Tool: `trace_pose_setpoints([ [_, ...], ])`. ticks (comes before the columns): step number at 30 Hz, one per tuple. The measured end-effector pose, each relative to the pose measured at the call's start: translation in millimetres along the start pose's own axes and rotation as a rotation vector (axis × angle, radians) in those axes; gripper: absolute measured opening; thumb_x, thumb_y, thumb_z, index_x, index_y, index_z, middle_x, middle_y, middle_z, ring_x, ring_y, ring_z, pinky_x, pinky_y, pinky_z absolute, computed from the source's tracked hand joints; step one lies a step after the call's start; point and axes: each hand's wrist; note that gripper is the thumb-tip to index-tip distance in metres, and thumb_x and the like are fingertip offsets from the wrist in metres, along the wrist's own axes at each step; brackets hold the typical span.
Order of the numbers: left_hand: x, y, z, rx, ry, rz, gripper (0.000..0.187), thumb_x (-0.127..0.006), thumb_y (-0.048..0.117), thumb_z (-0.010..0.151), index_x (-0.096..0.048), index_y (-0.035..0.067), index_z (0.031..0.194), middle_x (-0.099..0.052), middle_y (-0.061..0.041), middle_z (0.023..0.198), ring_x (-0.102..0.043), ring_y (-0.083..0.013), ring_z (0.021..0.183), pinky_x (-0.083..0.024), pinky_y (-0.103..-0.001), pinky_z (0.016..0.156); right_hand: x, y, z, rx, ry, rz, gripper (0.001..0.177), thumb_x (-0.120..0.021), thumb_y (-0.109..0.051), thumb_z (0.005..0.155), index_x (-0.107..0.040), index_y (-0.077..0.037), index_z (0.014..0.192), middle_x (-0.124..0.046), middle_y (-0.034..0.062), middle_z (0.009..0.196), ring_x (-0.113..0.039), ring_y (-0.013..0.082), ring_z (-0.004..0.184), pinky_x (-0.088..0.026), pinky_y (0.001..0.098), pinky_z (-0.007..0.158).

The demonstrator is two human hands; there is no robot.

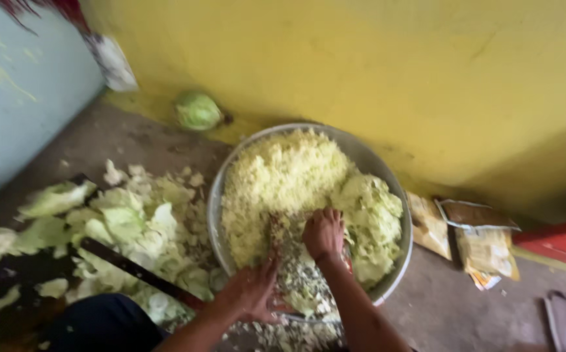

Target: The person grates cabbage using a metal grater over a bowl, occasionally moving pieces by hand.

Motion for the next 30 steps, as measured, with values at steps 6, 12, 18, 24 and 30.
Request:
trace_pose_setpoints([
  [6, 7.0, -6.0, 4.3, 0.089, -0.202, 0.023, 0.147, -0.076, 0.085, 0.072, -0.009, -0.016, 0.155, -0.018, -0.042, 0.16, -0.057, -0.0511, 0.121, -0.055, -0.053, 0.095, 11.6, -6.3, -57.3, -0.055, -0.321, -0.148, 0.011, -0.055, -0.008, 0.094, -0.067, -0.007, 0.093, -0.063, 0.0153, 0.116, -0.057, 0.0292, 0.11, -0.046, 0.0459, 0.105],
  [12, -0.1, -12.4, 9.4, 0.07, -0.243, 0.026, 0.149, -0.074, 0.085, 0.07, 0.003, -0.009, 0.158, 0.0, -0.037, 0.164, -0.033, -0.055, 0.141, -0.047, -0.052, 0.105, -24.9, -33.6, 34.7, -0.006, -0.12, -0.075, 0.019, -0.065, -0.014, 0.083, -0.068, -0.003, 0.099, -0.06, 0.0219, 0.123, -0.05, 0.0397, 0.121, -0.038, 0.0536, 0.102],
  [18, -3.7, -7.2, 1.3, 0.089, -0.157, 0.002, 0.148, -0.07, 0.086, 0.068, -0.005, -0.007, 0.162, -0.006, -0.036, 0.169, -0.037, -0.0545, 0.141, -0.049, -0.05, 0.108, 27.1, -21.0, -46.2, 0.038, -0.291, -0.235, 0.008, -0.059, -0.01, 0.087, -0.067, -0.006, 0.088, -0.062, 0.0131, 0.107, -0.054, 0.0288, 0.11, -0.045, 0.0417, 0.103],
  [24, -3.7, -13.3, 8.2, 0.139, -0.326, -0.004, 0.146, -0.064, 0.087, 0.074, -0.004, -0.01, 0.164, -0.014, -0.039, 0.168, -0.056, -0.0521, 0.123, -0.057, -0.054, 0.095, 12.6, 16.8, -43.1, 0.061, 0.179, -0.172, 0.015, -0.064, -0.015, 0.082, -0.068, -0.003, 0.09, -0.062, 0.0199, 0.111, -0.054, 0.0366, 0.107, -0.043, 0.0501, 0.094],
  [30, -28.5, -17.0, 11.6, 0.003, 0.0, 0.049, 0.16, -0.078, 0.091, 0.059, -0.005, -0.014, 0.155, -0.009, -0.04, 0.162, -0.045, -0.0586, 0.13, -0.052, -0.056, 0.094, -2.5, 16.3, 33.3, -0.118, -0.104, -0.13, 0.034, -0.066, -0.019, 0.079, -0.065, -0.002, 0.109, -0.061, 0.0177, 0.121, -0.049, 0.0365, 0.122, -0.04, 0.051, 0.101],
])
Point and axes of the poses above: each hand's wrist, its own z-axis towards the middle knuckle, its own x-axis out of the back of the hand, y = z × x
